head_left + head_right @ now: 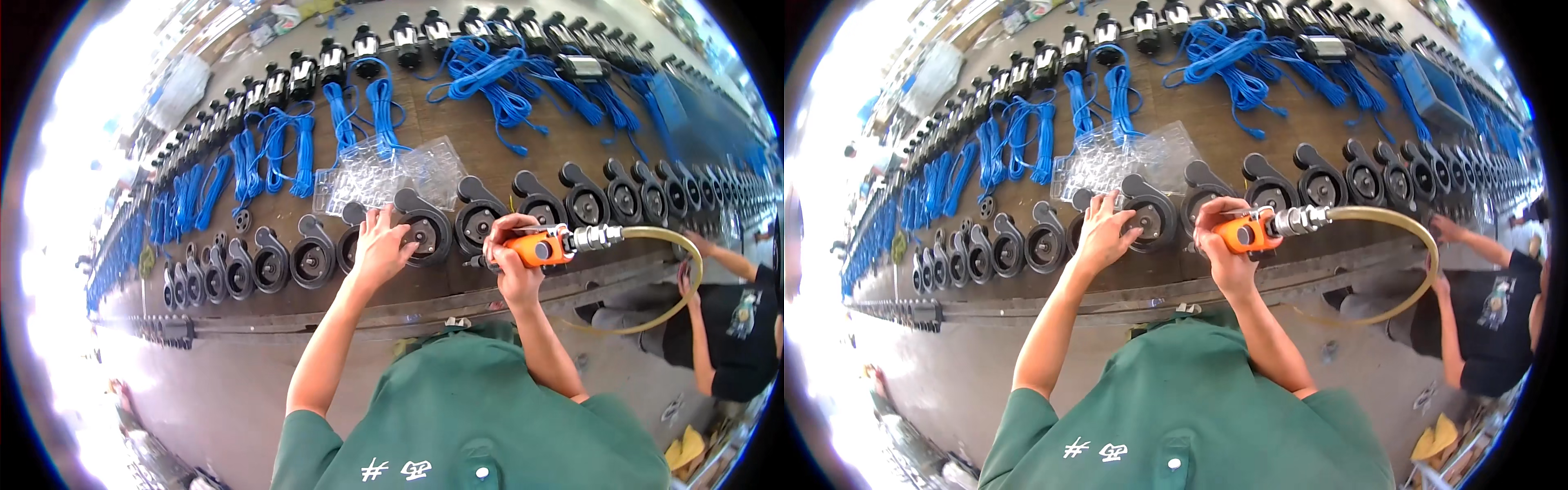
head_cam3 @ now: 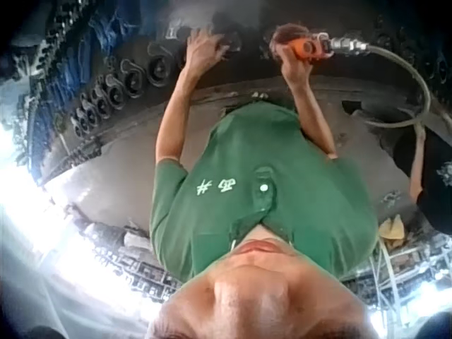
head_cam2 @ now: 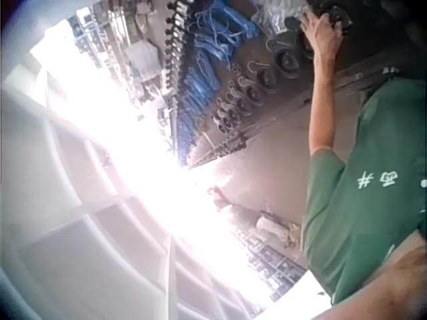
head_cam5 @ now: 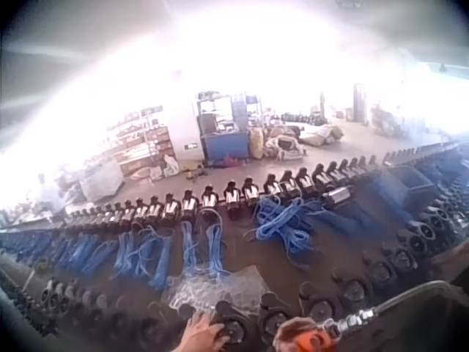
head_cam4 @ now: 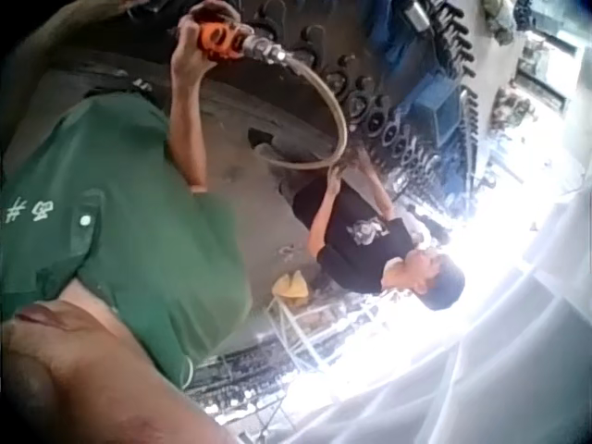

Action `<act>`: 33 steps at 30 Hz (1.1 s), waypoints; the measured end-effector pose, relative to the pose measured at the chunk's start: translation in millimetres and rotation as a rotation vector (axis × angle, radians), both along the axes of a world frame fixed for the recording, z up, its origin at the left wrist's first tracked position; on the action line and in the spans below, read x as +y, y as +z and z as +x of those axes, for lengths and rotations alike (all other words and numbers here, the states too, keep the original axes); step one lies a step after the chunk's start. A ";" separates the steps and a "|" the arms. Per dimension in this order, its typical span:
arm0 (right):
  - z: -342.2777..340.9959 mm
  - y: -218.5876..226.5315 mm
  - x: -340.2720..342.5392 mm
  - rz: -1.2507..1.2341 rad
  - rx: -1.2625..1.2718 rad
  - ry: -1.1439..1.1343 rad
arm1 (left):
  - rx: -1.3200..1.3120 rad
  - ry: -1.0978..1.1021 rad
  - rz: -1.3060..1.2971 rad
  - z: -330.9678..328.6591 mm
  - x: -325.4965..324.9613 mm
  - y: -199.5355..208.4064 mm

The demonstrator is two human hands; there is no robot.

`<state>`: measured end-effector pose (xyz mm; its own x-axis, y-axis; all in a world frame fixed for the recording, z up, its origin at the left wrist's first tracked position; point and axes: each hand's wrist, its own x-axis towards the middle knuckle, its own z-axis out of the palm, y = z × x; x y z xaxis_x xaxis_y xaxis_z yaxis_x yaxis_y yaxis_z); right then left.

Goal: The person assembles mechanical components by placing small metal parts into black housings and using a pneumatic screwdriver to secure them.

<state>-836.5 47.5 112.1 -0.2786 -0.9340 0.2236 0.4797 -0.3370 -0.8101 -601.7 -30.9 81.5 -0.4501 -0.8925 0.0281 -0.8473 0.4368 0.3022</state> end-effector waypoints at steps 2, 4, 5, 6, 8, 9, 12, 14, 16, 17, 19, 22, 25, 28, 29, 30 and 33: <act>5.4 -1.2 1.3 0.019 -0.024 -0.021 | -0.019 -0.027 0.027 2.4 -1.5 0.3; 10.2 -2.4 3.4 0.029 -0.067 -0.034 | -0.009 -0.051 0.027 5.9 0.2 -5.4; 14.0 -4.3 4.4 0.036 -0.071 -0.047 | -0.004 -0.060 0.027 8.4 0.0 -9.2; 17.4 -5.6 3.5 0.047 -0.079 -0.048 | 0.008 -0.068 0.014 7.9 -0.9 -11.8; 25.4 -7.9 1.1 0.070 -0.095 -0.046 | 0.022 -0.083 -0.028 5.9 -3.9 -13.4; 27.9 -6.7 1.0 0.071 -0.086 -0.044 | 0.032 -0.092 -0.050 3.1 -6.1 -12.3; 35.4 -3.2 0.6 0.087 -0.056 -0.040 | 0.115 -0.071 -0.041 5.7 -5.8 -9.7; 38.2 -3.9 -0.8 0.083 -0.043 -0.054 | 0.119 -0.053 -0.053 11.1 -4.6 -13.9; 43.6 -2.4 -2.2 0.121 -0.029 -0.058 | 0.111 -0.072 -0.056 15.0 -4.2 -19.2; 44.9 -3.1 -5.3 0.124 -0.020 -0.067 | 0.107 -0.080 -0.057 15.9 -4.8 -21.7; 47.6 -3.3 -12.0 0.115 -0.010 -0.060 | 0.074 -0.076 -0.023 15.0 -8.6 -15.2; 50.4 -2.6 -23.8 0.080 0.037 -0.025 | 0.049 -0.078 -0.009 11.4 -15.3 -11.2; 54.3 -8.3 -41.6 0.026 0.073 0.016 | 0.041 -0.048 -0.011 7.3 -15.3 -13.6; 61.6 -17.3 -58.7 0.027 0.166 -0.009 | -0.011 0.037 0.000 3.3 -9.6 -17.4; 63.2 -20.6 -63.7 0.032 0.188 -0.006 | -0.019 0.048 0.002 1.7 -8.1 -18.4; 65.8 -26.2 -67.8 0.017 0.189 0.018 | -0.031 0.055 0.006 1.1 -7.3 -20.3; 71.1 -43.7 -79.3 0.045 0.211 0.022 | -0.098 0.062 -0.020 -2.9 -7.8 -18.4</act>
<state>-765.4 -31.7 68.4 -0.2092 -0.9497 0.2330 0.3049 -0.2897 -0.9073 -604.6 -38.7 63.1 -0.3957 -0.9184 0.0046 -0.8978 0.3879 0.2088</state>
